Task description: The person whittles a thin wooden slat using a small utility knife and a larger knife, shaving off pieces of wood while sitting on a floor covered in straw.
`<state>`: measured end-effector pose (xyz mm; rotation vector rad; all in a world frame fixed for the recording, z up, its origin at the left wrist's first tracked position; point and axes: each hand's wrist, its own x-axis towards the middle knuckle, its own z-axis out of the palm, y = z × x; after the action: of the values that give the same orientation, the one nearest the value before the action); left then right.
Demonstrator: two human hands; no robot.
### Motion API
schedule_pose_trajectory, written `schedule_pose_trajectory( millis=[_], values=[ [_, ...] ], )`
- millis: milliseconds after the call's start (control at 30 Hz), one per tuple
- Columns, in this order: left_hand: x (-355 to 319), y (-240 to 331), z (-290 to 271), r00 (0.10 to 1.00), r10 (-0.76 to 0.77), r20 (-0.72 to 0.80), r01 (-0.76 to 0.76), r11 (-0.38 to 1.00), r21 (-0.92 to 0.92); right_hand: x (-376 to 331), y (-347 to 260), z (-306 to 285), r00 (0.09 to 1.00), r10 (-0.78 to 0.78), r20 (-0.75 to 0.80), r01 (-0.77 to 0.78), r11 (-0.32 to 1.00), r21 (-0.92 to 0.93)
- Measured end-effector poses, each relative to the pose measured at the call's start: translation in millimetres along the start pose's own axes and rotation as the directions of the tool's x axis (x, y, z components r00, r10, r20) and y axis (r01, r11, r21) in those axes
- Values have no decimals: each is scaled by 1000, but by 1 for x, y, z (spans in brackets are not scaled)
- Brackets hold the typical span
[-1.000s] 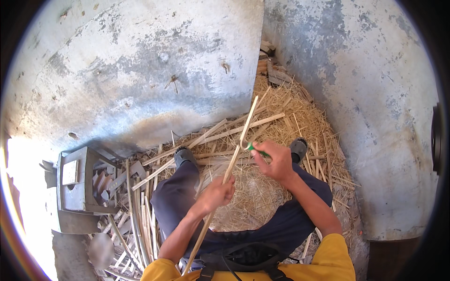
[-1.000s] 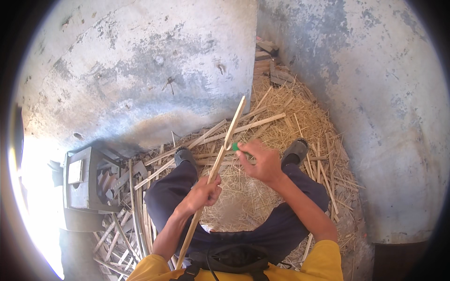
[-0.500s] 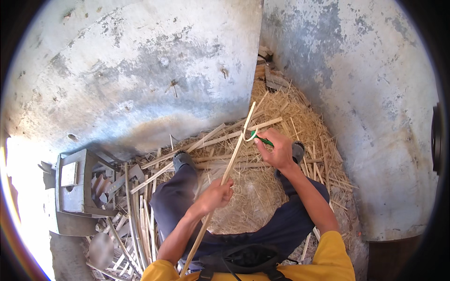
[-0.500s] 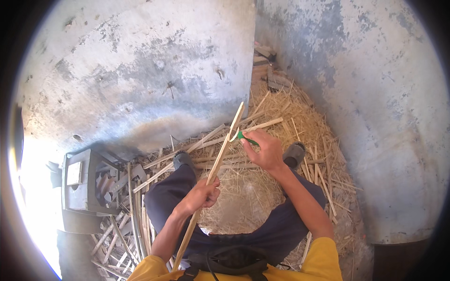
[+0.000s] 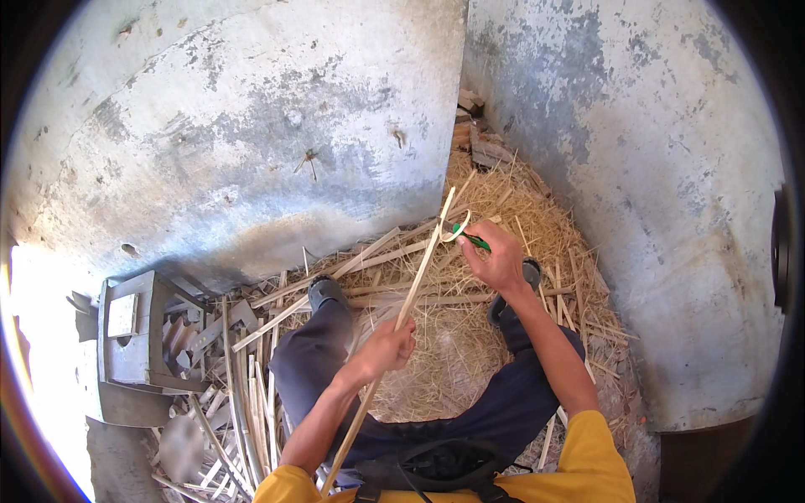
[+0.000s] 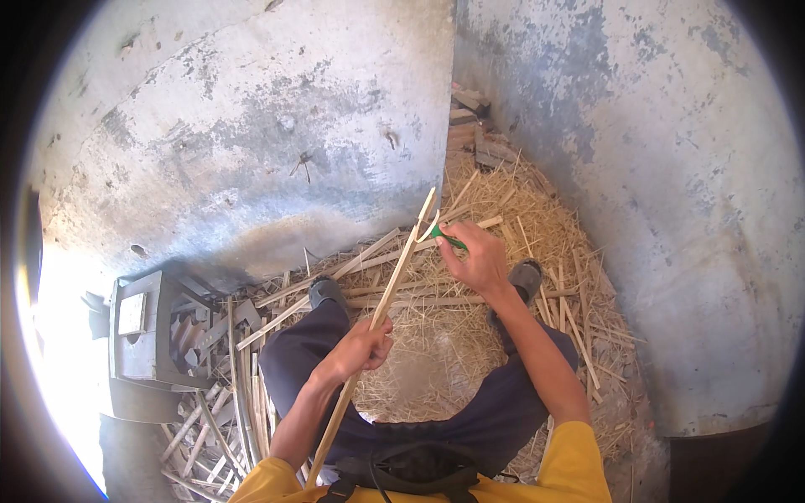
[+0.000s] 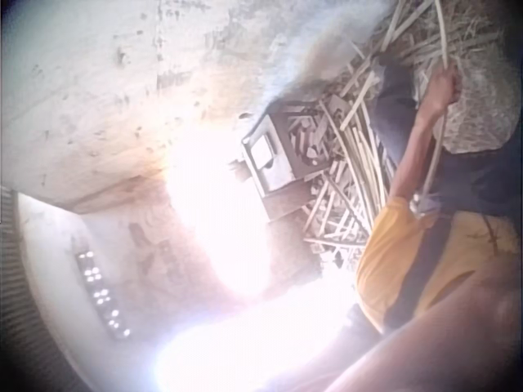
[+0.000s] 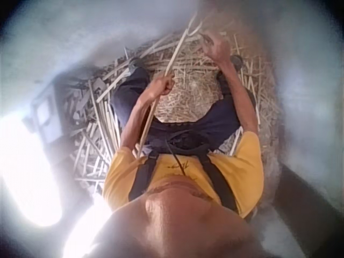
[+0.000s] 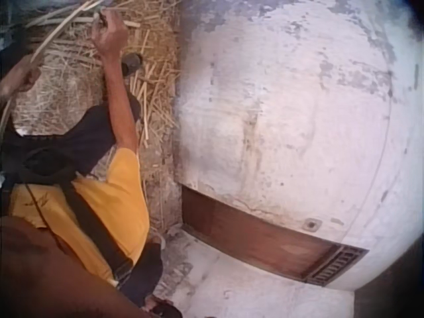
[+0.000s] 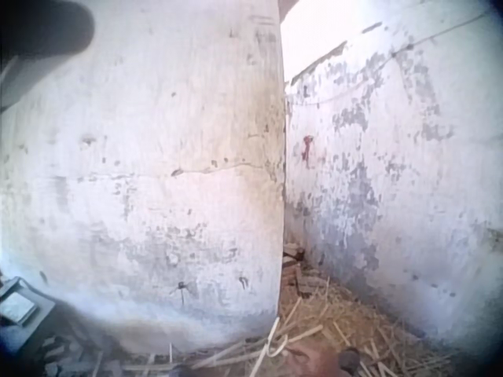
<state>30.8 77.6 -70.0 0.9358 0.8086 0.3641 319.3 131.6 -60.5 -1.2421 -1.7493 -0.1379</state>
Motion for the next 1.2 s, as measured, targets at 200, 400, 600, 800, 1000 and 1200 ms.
schedule_pose_trajectory(
  millis=[200,400,600,800,1000,1200],
  values=[
    [-2,1,0,999,41,-9,-40,998,45,2,-3,-2,999,35,16,-35,999,6],
    [-2,0,3,997,71,-37,-69,996,63,4,-14,-5,991,127,46,-132,983,125],
    [-6,5,10,999,-27,-36,24,997,-73,-1,6,-15,807,398,436,-588,598,544],
    [-8,11,9,988,10,152,5,995,-103,-2,-2,-22,896,266,356,-431,714,551],
    [-10,17,11,987,0,158,26,987,-158,-9,1,-44,866,315,388,-488,696,526],
    [-8,18,8,947,6,322,58,980,-189,-4,-17,-44,749,505,429,-623,316,716]
  ],
)
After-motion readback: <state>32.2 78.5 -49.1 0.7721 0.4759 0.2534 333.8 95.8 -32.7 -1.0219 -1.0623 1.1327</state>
